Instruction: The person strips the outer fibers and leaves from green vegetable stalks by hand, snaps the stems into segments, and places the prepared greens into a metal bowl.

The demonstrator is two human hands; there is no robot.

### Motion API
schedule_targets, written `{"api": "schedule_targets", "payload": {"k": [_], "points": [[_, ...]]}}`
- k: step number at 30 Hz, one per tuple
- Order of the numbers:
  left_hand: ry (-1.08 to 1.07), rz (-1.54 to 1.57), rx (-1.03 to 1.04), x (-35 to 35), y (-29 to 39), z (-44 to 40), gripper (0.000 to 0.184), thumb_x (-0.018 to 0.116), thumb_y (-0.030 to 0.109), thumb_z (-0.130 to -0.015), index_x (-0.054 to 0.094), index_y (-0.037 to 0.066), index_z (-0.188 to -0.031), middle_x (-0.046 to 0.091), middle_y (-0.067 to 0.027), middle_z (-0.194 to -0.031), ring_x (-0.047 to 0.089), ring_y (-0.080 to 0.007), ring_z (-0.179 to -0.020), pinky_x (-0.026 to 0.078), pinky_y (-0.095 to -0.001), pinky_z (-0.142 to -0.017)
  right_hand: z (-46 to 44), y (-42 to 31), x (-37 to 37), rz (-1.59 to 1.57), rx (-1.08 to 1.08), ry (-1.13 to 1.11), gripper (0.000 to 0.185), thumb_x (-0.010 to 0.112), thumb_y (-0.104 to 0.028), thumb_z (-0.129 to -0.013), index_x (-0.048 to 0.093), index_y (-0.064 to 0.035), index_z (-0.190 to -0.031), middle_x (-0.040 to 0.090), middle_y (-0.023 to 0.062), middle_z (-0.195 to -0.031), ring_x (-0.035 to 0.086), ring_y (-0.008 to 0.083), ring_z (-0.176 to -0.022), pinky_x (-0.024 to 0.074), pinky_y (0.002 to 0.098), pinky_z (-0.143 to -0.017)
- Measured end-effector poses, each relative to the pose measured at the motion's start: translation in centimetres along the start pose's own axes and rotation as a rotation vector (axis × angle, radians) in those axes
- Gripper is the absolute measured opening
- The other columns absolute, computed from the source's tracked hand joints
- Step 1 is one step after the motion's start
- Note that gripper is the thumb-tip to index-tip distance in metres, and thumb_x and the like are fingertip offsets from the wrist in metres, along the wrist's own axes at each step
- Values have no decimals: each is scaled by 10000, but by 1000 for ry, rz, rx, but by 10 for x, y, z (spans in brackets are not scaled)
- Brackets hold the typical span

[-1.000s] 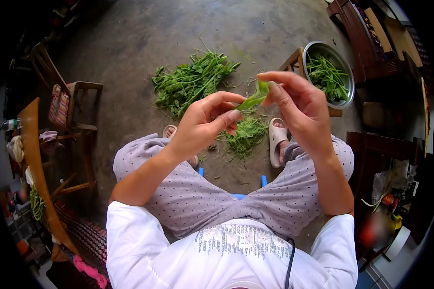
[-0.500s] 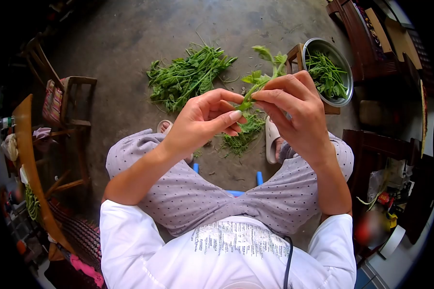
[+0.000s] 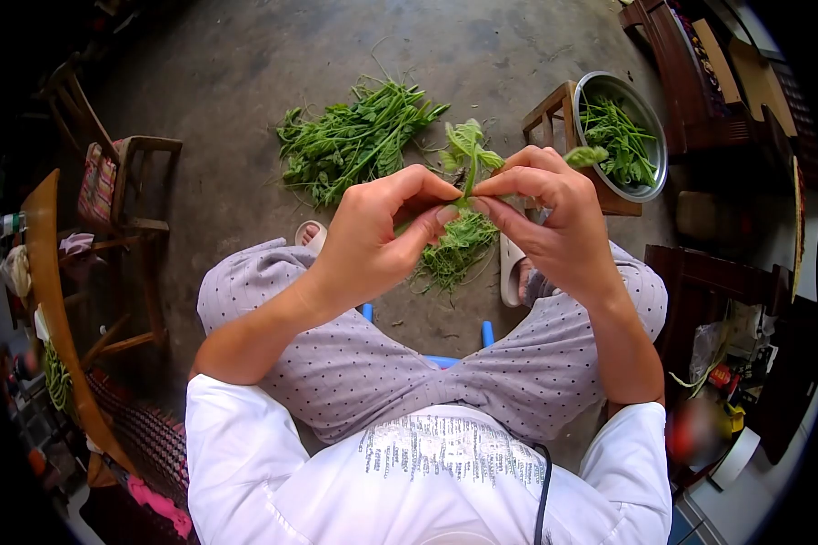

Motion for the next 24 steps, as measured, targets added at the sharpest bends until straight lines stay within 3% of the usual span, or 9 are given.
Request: {"api": "schedule_targets", "payload": {"k": [7, 9, 13, 20, 22, 24], "points": [[18, -26, 13, -1, 2, 0, 88, 579, 18, -899, 588, -25, -975, 660, -44, -827, 603, -62, -721, 506, -212, -637, 1, 1, 3, 18, 42, -1, 124, 719, -47, -747, 693, -30, -866, 592, 40, -802, 555, 128, -747, 430, 243, -631], [10, -15, -3, 0, 0, 0, 92, 577, 21, -902, 586, -24, -981, 659, -45, -839, 606, -64, -730, 509, -213, -643, 3, 5, 3, -22, 82, 39, 88, 695, -74, -743, 691, -42, -824, 621, 84, -809, 569, 233, -809, 449, 329, -706], [-22, 94, -77, 3, -6, 0, 108, 562, 43, -919, 576, -19, -1006, 654, -50, -881, 612, -70, -760, 515, -217, -671, 2, 4, 2, -23, 79, 50, 85, 687, -71, -738, 685, -39, -817, 619, 86, -810, 565, 235, -816, 451, 326, -706], [-26, 224, -106, 0, -8, 0, 156, 543, 63, -935, 575, -12, -1067, 652, -53, -904, 605, -72, -773, 503, -212, -684, -3, 4, -40, 54, 88, 203, 75, 700, -79, -777, 688, -35, -837, 639, 78, -826, 572, 175, -764, 456, 293, -656], [-36, 198, -108, -1, -8, 0, 217, 551, 51, -927, 568, -9, -1135, 652, -50, -916, 587, -62, -750, 481, -200, -649, -2, -3, -59, 122, 29, 272, 61, 649, -53, -842, 669, -10, -881, 612, 27, -853, 514, 79, -749, 388, 216, -650], [-39, 204, -102, -3, -10, 0, 237, 554, 49, -924, 565, -4, -1155, 652, -47, -918, 575, -56, -737, 466, -195, -632, -1, -4, -68, 159, 14, 252, 60, 634, -49, -855, 674, -13, -881, 625, 33, -859, 515, 109, -775, 383, 234, -706]]}}
Point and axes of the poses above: each hand's wrist, its own z-axis away from the middle knuckle, its own x-axis out of the palm, y = z × x, the point moved 10 cm from there along -z, towards the middle knuckle
